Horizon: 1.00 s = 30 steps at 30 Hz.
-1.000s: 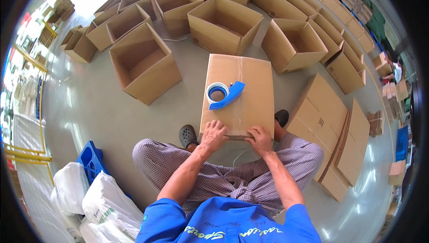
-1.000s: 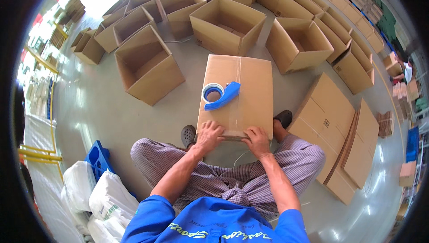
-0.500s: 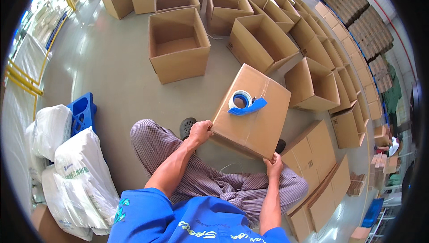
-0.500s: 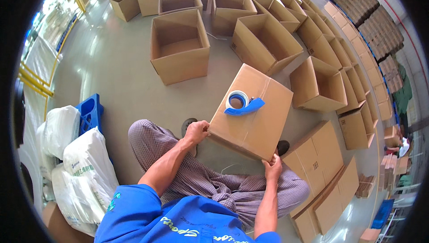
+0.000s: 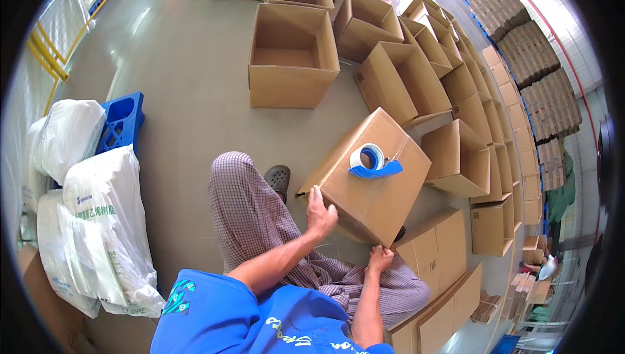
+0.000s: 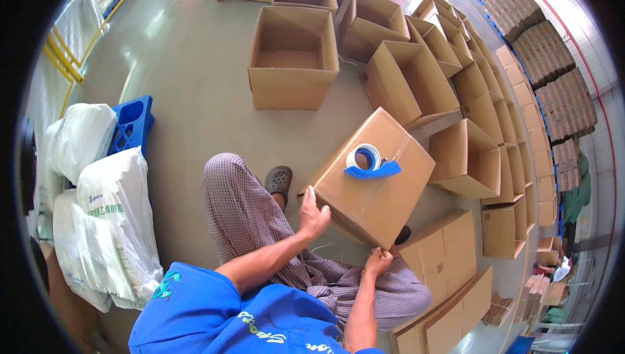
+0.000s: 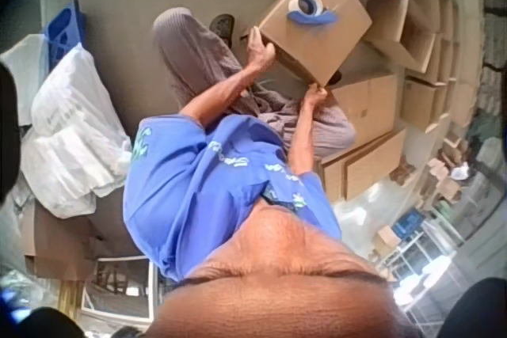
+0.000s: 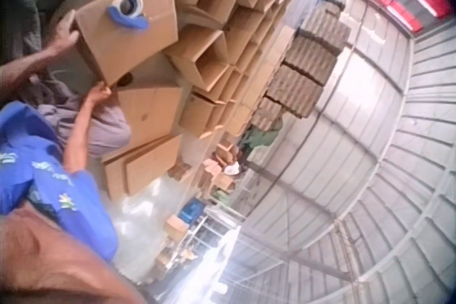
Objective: The person sits on the warehouse floor and assembles flat cardboard sheets into boxes. They fold the flaps, apply packing tape with a handheld dispenser to seal the seams, and place the finished boxes aside. The process is repeated for several boxes.
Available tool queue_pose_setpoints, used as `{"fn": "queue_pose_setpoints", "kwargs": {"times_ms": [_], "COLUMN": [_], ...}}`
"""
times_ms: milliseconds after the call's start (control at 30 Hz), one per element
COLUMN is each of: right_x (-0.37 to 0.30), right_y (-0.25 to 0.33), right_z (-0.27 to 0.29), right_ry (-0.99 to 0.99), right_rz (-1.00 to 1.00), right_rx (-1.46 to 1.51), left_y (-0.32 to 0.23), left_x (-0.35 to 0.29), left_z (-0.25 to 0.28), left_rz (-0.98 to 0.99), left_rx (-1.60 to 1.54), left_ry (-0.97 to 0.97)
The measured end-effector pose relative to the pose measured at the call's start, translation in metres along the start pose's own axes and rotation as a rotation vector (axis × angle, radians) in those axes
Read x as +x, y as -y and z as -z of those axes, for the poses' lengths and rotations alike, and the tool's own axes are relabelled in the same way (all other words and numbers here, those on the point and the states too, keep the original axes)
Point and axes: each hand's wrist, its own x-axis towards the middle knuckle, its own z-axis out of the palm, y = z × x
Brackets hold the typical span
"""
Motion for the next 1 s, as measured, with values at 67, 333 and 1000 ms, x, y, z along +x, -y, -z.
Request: {"fn": "queue_pose_setpoints", "kwargs": {"times_ms": [67, 333, 1000], "right_x": [-0.026, -0.036, 0.027], "right_y": [0.033, 0.05, 0.024], "right_z": [-0.028, -0.048, -0.05], "right_ry": [-0.007, 0.428, -0.046], "right_rz": [-0.081, -0.368, -0.552], "right_rx": [-0.021, 0.236, 0.659], "left_y": [-0.005, 0.006, 0.004], "left_x": [-0.019, -0.043, 0.055], "left_z": [-0.01, -0.018, -0.018], "left_rz": [0.06, 0.048, 0.417], "left_rx": [-0.13, -0.24, -0.109], "left_ry": [0.025, 0.287, 0.081]}}
